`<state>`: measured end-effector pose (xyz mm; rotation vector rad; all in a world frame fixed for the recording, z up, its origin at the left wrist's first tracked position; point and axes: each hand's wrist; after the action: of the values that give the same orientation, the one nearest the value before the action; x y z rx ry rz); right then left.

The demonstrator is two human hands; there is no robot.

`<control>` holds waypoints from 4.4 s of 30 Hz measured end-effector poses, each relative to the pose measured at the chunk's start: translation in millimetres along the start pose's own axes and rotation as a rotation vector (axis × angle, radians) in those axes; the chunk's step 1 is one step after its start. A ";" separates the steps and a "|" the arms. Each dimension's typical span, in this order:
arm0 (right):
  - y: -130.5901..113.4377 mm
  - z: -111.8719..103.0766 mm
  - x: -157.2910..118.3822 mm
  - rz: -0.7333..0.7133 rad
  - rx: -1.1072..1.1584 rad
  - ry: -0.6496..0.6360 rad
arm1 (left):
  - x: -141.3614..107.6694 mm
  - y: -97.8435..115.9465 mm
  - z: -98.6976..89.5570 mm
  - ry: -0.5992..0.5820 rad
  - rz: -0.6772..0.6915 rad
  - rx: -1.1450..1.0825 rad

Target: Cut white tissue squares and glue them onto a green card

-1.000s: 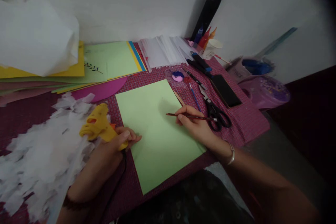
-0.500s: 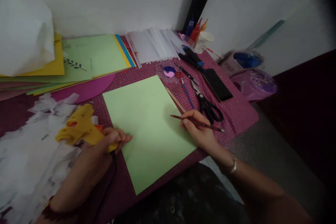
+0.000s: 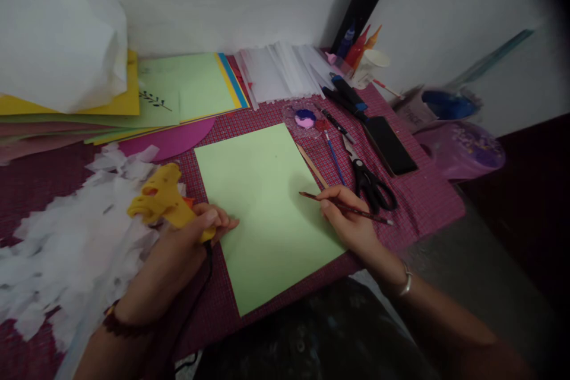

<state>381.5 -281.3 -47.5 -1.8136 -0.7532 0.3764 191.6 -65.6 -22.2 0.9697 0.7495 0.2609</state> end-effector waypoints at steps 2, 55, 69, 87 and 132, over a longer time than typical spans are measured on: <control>0.9 -0.5 -0.6 0.005 0.007 -0.009 | 0.3 -1.5 -0.9 -0.007 -0.003 -0.011; -4.7 1.0 0.4 0.028 0.029 -0.024 | -0.9 2.4 0.3 0.007 -0.027 -0.007; -9.9 0.9 -18.2 0.071 0.085 -0.064 | -1.0 3.1 0.2 -0.005 -0.023 -0.010; -16.2 7.0 -12.3 0.056 -0.019 -0.037 | -0.3 1.9 0.1 0.028 -0.012 -0.024; -52.2 58.0 75.9 -0.330 -0.014 -0.494 | -2.5 -8.5 -3.6 -0.019 0.095 0.062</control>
<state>388.1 -178.4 -12.7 -1.5831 -1.3775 0.6081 186.3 -69.4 -29.3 1.0662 0.6983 0.3119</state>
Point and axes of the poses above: each hand's wrist, its own x-axis towards the middle knuckle, its own z-axis out of the palm, y = z × x, and after that the axes turned 1 degree about -z, right-handed
